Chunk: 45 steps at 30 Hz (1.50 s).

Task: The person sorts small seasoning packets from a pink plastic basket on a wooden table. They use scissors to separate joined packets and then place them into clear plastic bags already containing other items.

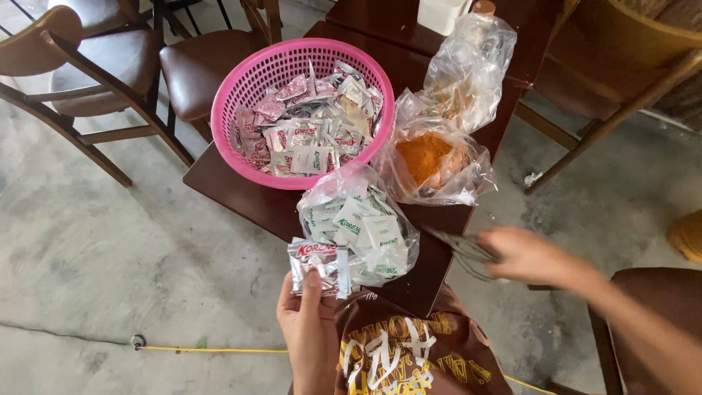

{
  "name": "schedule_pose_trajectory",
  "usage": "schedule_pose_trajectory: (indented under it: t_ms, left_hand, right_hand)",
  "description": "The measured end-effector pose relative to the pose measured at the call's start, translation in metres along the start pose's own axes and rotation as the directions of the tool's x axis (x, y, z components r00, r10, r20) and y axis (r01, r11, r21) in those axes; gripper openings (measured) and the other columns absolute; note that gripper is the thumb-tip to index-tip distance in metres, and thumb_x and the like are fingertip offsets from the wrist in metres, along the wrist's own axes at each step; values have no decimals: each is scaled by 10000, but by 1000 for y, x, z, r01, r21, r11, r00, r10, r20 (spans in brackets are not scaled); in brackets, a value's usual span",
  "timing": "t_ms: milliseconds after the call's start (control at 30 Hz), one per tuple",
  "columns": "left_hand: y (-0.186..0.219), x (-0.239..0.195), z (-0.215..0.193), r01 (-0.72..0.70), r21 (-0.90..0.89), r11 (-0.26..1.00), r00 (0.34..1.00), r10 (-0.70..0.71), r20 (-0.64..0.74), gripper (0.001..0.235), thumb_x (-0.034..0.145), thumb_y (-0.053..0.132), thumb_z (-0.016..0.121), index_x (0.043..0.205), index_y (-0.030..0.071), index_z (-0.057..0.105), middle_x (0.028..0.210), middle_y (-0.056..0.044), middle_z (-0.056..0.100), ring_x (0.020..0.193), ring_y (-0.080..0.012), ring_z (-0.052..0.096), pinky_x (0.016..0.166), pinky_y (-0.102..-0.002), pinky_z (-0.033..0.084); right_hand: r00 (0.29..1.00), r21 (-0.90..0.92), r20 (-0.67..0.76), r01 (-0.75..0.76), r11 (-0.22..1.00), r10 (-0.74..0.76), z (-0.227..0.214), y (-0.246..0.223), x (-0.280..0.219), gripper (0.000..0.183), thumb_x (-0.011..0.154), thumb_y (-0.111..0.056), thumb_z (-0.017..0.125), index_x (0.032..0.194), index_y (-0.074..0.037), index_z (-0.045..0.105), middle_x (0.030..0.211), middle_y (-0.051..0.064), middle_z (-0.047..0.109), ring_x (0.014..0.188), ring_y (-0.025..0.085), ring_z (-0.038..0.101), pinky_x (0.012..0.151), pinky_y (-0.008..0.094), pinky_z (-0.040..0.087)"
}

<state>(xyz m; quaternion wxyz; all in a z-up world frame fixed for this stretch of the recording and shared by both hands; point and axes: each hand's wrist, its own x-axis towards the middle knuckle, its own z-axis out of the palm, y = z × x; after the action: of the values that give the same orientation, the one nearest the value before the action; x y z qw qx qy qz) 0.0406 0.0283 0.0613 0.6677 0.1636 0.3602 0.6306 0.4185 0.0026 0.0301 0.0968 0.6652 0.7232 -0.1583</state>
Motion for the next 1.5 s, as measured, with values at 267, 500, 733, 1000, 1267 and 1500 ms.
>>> schedule_pose_trajectory:
  t_ms: [267,500,733,1000,1267,1500]
  left_hand:
    - [-17,6,18,41,5,999,989,-41,142,156,983,32,627,1125,-30,603,1051,-118,720,894,-177,714,803,-340,597]
    - [-25,-4,45,65,-43,997,985,-57,162,144,965,16,646,1103,4,607,1039,-84,706,911,-146,700,826,-341,614]
    - [-24,-5,54,192,-105,976,979,-183,88,136,942,45,650,1071,41,606,997,-53,710,856,-125,704,758,-295,606]
    - [-24,-6,54,161,-99,982,984,-152,96,144,938,42,676,1063,29,606,993,-62,718,850,-129,705,742,-297,606]
    - [-24,-2,51,219,-29,975,973,-216,78,211,919,46,682,1126,9,657,971,-61,730,808,-123,703,698,-279,602]
    - [-19,-1,53,297,7,955,953,-297,68,202,901,23,684,1096,-29,701,943,-82,751,773,-141,725,652,-276,614]
  right_hand:
    - [972,702,236,-164,693,-9,-98,-56,-42,515,844,-370,773,1196,-98,514,970,135,650,876,230,686,807,404,657]
    - [893,488,427,-97,868,-141,-143,-142,-34,634,889,-519,645,1361,-198,369,1037,57,643,894,172,748,798,391,622]
    - [905,487,256,183,854,-340,-133,-135,-20,933,848,-691,642,1384,-2,314,1023,149,581,861,281,718,740,451,574]
    - [939,464,76,264,846,-335,-122,-135,-21,860,733,-791,608,970,32,523,758,146,618,704,319,689,645,463,519]
    - [934,619,-28,296,727,-357,-103,-124,-13,600,843,-660,689,924,-69,626,607,54,720,575,221,745,530,389,549]
    - [952,559,38,232,796,-304,-134,-149,-4,585,796,-600,707,863,-27,612,567,94,674,516,197,683,511,408,548]
